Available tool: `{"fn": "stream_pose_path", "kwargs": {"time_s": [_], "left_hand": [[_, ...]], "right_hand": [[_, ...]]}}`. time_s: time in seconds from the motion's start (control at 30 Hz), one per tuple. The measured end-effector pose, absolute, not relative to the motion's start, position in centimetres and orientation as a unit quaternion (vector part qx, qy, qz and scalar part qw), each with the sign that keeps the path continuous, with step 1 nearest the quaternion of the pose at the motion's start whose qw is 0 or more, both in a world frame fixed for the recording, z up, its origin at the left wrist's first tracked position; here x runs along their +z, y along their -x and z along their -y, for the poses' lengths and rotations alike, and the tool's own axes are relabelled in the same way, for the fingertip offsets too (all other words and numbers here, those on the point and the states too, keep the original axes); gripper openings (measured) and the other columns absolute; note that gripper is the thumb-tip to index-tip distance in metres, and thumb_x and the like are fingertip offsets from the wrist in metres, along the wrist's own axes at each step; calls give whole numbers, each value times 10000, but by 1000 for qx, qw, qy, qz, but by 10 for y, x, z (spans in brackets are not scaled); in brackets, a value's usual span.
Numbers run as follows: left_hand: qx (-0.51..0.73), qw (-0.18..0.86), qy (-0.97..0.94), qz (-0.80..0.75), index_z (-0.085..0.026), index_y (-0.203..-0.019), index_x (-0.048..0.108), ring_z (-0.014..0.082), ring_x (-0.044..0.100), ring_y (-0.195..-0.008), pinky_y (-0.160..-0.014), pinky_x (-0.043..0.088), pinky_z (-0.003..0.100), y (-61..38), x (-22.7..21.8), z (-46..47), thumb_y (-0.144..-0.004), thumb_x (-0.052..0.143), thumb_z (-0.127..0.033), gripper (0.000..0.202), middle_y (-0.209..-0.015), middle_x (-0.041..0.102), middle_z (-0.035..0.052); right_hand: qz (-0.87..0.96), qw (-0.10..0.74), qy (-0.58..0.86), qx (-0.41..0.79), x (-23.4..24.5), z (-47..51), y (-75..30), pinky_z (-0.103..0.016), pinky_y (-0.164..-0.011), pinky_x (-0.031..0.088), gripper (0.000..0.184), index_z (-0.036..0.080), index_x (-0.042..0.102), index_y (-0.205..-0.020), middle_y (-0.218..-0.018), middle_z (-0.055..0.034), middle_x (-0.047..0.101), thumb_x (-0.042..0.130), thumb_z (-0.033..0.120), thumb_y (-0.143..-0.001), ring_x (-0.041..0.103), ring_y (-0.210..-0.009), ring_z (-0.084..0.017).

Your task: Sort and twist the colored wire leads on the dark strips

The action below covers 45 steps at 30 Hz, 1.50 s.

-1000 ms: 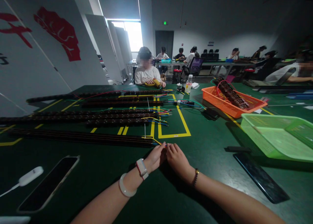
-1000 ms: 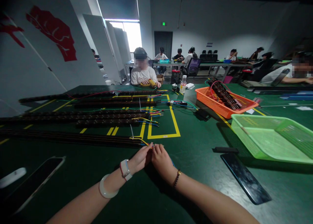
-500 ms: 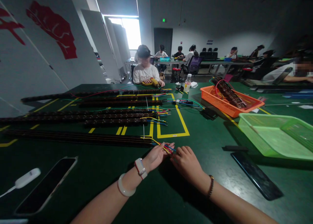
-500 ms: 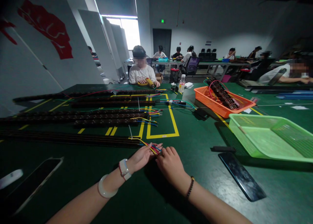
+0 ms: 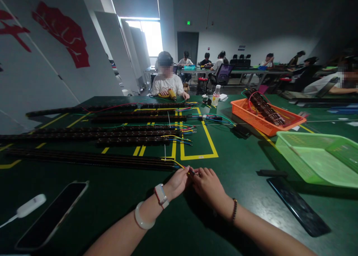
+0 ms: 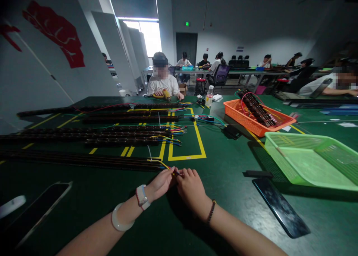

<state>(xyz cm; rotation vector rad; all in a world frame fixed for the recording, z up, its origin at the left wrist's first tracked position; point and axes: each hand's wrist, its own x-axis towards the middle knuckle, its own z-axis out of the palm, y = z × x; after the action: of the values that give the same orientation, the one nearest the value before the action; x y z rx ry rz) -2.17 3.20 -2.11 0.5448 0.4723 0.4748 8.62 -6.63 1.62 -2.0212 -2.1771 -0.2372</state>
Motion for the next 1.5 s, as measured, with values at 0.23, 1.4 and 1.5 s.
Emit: {"fn": "stream_pose_path", "kwargs": {"time_s": [0.23, 1.4, 1.5], "left_hand": [[212, 915, -241, -246, -129, -757, 603, 144, 606, -740, -749, 445, 263, 22, -22, -31, -840, 571, -248, 149, -734, 643, 48], [249, 888, -290, -257, -108, -792, 586, 186, 643, -822, -846, 457, 339, 26, -13, -36, -872, 512, -206, 146, -806, 661, 101], [249, 887, -281, -269, -111, -792, 593, 149, 627, -740, -770, 465, 294, 26, -15, -37, -853, 547, -200, 117, -784, 649, 73]], "right_hand": [[707, 144, 689, 75, 49, 60, -98, -268, -711, 385, 44, 173, 634, -776, -808, -43, 589, 608, 203, -758, 528, -768, -166], [747, 315, 584, -49, -10, 22, -167, -288, -759, 379, 303, 150, 631, -1009, -873, -75, 600, 430, 364, -933, 506, -819, -164], [805, 293, 512, -64, -4, 34, -159, -303, -724, 361, 386, 153, 631, -856, -751, -55, 563, 388, 444, -927, 470, -733, -165]]}}
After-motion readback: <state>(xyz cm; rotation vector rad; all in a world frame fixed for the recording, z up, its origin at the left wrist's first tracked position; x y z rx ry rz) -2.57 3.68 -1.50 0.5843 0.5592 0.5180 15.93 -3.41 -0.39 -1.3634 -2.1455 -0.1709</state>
